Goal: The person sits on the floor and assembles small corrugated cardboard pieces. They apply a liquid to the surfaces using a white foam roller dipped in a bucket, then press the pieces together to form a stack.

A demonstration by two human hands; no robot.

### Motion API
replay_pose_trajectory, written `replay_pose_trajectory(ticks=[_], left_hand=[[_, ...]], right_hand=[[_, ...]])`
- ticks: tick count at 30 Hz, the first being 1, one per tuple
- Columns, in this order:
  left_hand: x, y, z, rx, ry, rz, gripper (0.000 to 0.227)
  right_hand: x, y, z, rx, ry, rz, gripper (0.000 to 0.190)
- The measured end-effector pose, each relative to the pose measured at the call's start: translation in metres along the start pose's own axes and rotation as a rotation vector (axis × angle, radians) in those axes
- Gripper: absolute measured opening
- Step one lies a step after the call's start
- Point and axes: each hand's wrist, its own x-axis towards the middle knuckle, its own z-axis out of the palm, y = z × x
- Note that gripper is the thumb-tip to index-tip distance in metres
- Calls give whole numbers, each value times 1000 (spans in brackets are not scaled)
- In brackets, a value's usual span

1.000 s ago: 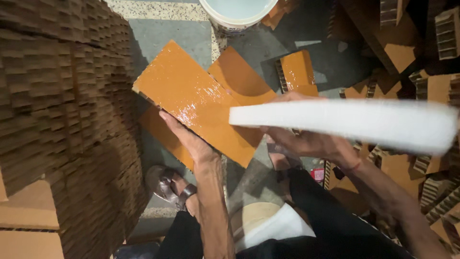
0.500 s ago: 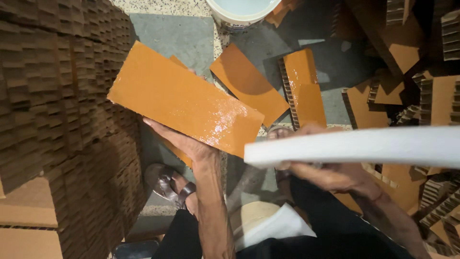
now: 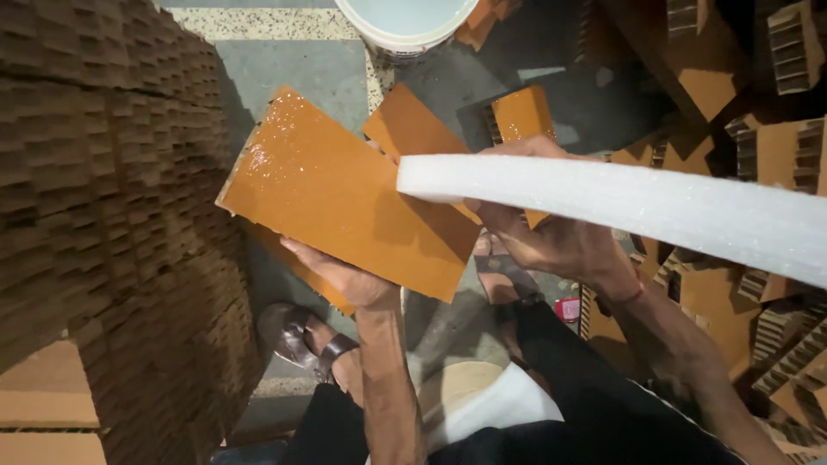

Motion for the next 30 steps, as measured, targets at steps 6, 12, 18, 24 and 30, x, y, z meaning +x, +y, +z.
replay_pose_trajectory(ticks=[6, 12, 18, 24, 30], left_hand=[[1, 2, 5, 873, -229, 398, 63], [11, -7, 21, 922, -168, 470, 72], [18, 1, 30, 395, 38, 171, 73], [18, -2, 6, 439, 60, 207, 73], [12, -11, -35, 1308, -37, 720, 91]], right_hand=[[-36, 13, -7, -46, -76, 1, 27], [-66, 12, -6, 109, -117, 178, 30], [-85, 0, 9, 332, -139, 94, 31], [-70, 5, -3, 589, -161, 66, 40], [-54, 4, -8, -691, -353, -436, 30]])
